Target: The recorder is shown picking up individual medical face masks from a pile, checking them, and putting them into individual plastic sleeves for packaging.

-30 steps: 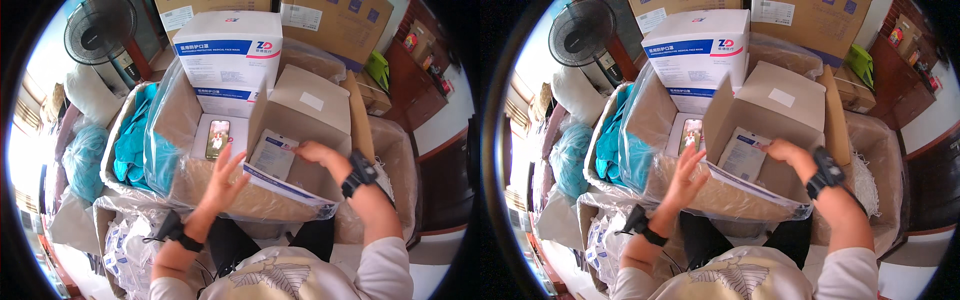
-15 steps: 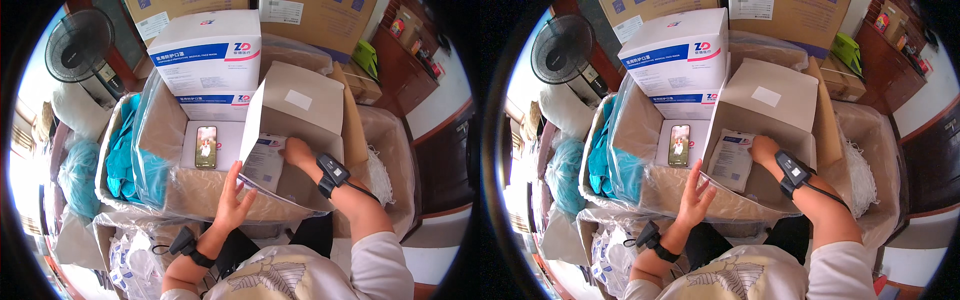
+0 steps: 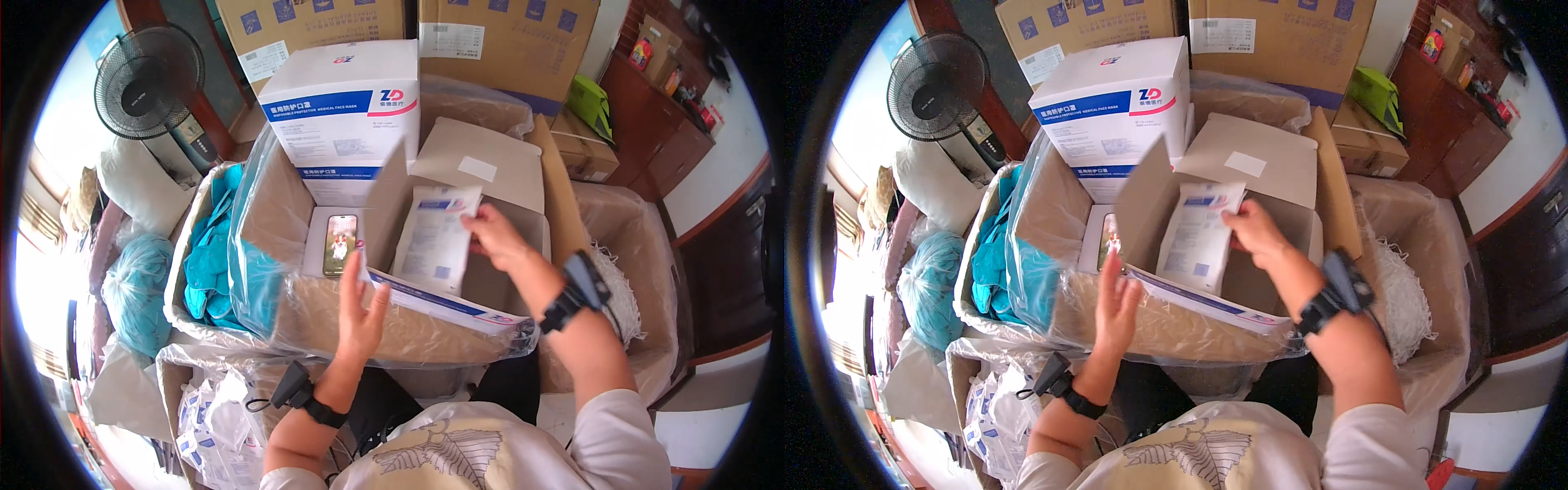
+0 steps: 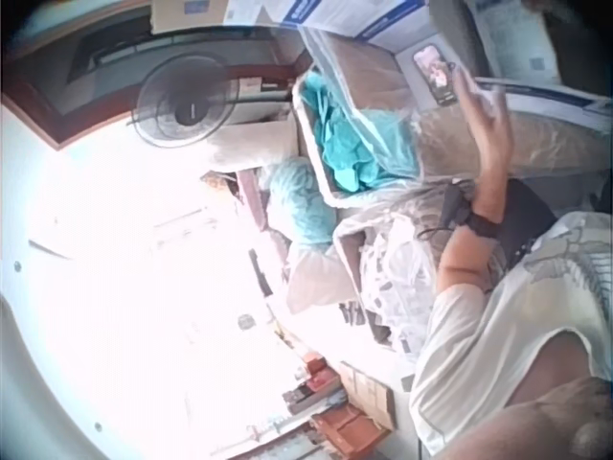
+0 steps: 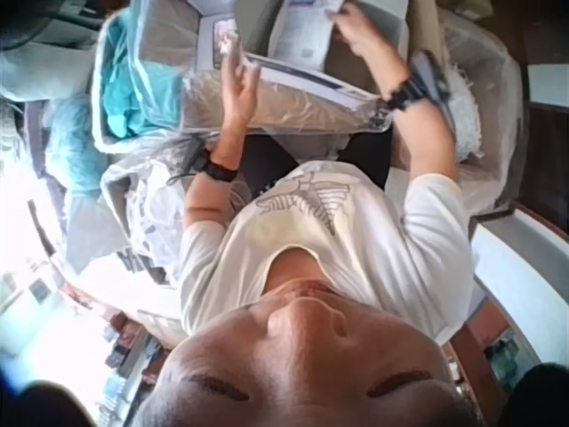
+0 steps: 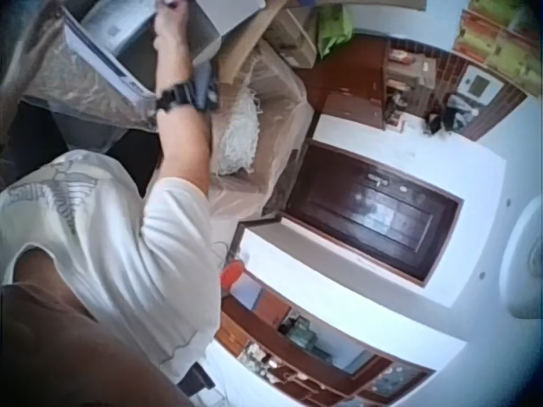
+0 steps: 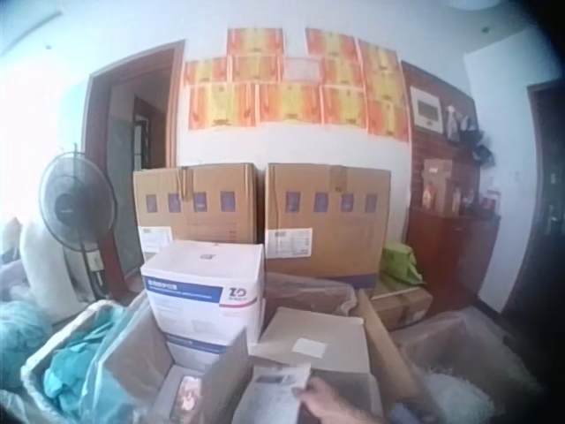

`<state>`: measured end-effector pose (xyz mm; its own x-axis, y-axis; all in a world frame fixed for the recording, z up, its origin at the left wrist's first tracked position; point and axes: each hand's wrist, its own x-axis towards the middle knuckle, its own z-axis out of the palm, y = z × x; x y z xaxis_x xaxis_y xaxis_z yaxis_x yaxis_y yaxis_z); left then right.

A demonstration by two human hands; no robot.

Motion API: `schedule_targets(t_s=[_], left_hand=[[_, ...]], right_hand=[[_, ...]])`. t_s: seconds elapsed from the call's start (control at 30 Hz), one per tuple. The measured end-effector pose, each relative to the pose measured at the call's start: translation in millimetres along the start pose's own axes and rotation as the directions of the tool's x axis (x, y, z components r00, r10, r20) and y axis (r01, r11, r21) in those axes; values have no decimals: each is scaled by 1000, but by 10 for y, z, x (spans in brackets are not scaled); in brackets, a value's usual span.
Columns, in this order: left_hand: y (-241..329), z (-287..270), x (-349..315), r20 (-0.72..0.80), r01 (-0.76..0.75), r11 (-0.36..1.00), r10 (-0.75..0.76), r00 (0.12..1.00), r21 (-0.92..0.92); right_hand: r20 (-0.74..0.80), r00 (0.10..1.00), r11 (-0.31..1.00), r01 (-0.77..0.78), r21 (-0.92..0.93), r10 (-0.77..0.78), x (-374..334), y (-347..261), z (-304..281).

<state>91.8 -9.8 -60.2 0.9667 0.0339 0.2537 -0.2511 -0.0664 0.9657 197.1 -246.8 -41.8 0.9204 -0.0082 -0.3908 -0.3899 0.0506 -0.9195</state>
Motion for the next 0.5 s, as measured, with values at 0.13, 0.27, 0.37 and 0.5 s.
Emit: schedule_targets(t_s=[0.13,0.27,0.37,0.5], left_hand=[[594,-3,156,0,-206,978,206,978,39],[1283,185,342,195,-165,985,173,965,-58],[1600,370,252,404,72,957,51,913,-282],[1437,480,-28,568,246,957,-116,814,-157]], right_hand=[[120,847,856,512,73,-517,-895,-691,-336],[154,714,728,683,61,-683,-1657,-844,-414],[158,713,730,676,106,-683,-1992,-499,-430],[250,832,868,470,159,-496,-2255,262,-485]])
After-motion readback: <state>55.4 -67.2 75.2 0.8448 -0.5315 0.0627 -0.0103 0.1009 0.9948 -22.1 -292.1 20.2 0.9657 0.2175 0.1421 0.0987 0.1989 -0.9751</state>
